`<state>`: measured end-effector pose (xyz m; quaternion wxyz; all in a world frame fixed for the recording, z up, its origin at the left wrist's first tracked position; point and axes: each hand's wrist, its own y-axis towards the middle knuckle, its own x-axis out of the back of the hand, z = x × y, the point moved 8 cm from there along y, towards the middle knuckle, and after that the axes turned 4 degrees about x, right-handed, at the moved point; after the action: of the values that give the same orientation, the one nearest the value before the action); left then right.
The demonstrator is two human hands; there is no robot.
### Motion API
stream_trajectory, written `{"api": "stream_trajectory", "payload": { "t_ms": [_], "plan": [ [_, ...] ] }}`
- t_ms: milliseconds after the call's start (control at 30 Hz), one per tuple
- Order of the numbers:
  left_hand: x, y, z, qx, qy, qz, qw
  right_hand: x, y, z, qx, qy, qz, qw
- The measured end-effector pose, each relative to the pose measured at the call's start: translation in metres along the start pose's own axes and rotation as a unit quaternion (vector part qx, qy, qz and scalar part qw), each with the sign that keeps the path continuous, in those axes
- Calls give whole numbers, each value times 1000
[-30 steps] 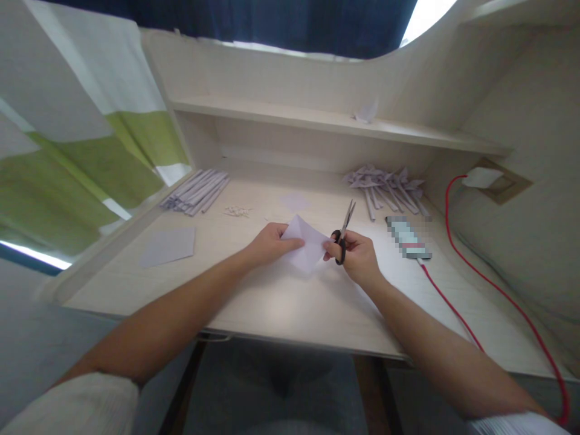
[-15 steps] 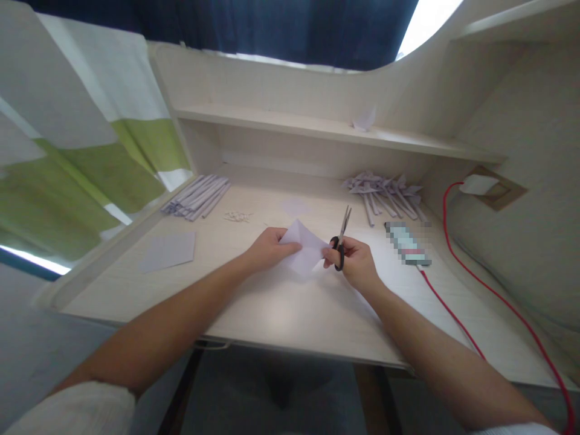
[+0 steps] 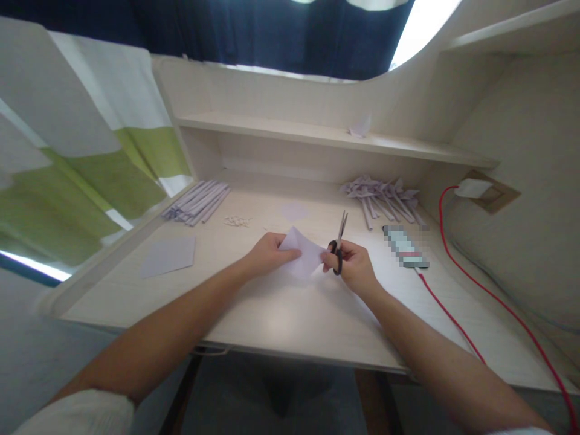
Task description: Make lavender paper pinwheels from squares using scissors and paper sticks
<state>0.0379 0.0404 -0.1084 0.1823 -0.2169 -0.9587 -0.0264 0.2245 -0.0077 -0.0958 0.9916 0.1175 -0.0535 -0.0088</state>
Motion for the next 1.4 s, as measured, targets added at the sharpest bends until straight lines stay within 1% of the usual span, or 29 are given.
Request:
{"api": "stream_trajectory", "payload": {
  "t_ms": [167,333,500,800,900,967,1100,1233,1300,1400],
  "plan": [
    [2,-2,-4,-8,2,-6,1000,1,0,-2,3,-2,0,1000],
    [2,-2,-4,-13,10,-10,1000,0,0,-2,2,8,4,1000],
    [2,-2,-5,-3,-9,-11,1000,0,0,-3,1,9,8,1000],
    [9,-2,-6,-3,-17,-40,999,0,1,-5,-3,5,9,1000],
    [13,-3,-7,-7,-12,-62,998,-1,1,-4,-2,-6,13,1000],
    [17,-3,-8,-13,-18,-81,996,-2,1,-4,-17,-14,18,1000],
    [29,-2,-8,-37,-49,-123,991,-8,0,-8,-53,-32,49,997],
    [39,1,-4,-42,-94,-146,984,-14,-1,-19,-93,-50,113,988],
    [40,0,-5,-46,-112,-148,982,-13,-2,-20,-106,-66,141,982],
    [41,-2,-8,-52,-134,-148,978,-3,0,-15,-115,-110,160,974]
  ]
}}
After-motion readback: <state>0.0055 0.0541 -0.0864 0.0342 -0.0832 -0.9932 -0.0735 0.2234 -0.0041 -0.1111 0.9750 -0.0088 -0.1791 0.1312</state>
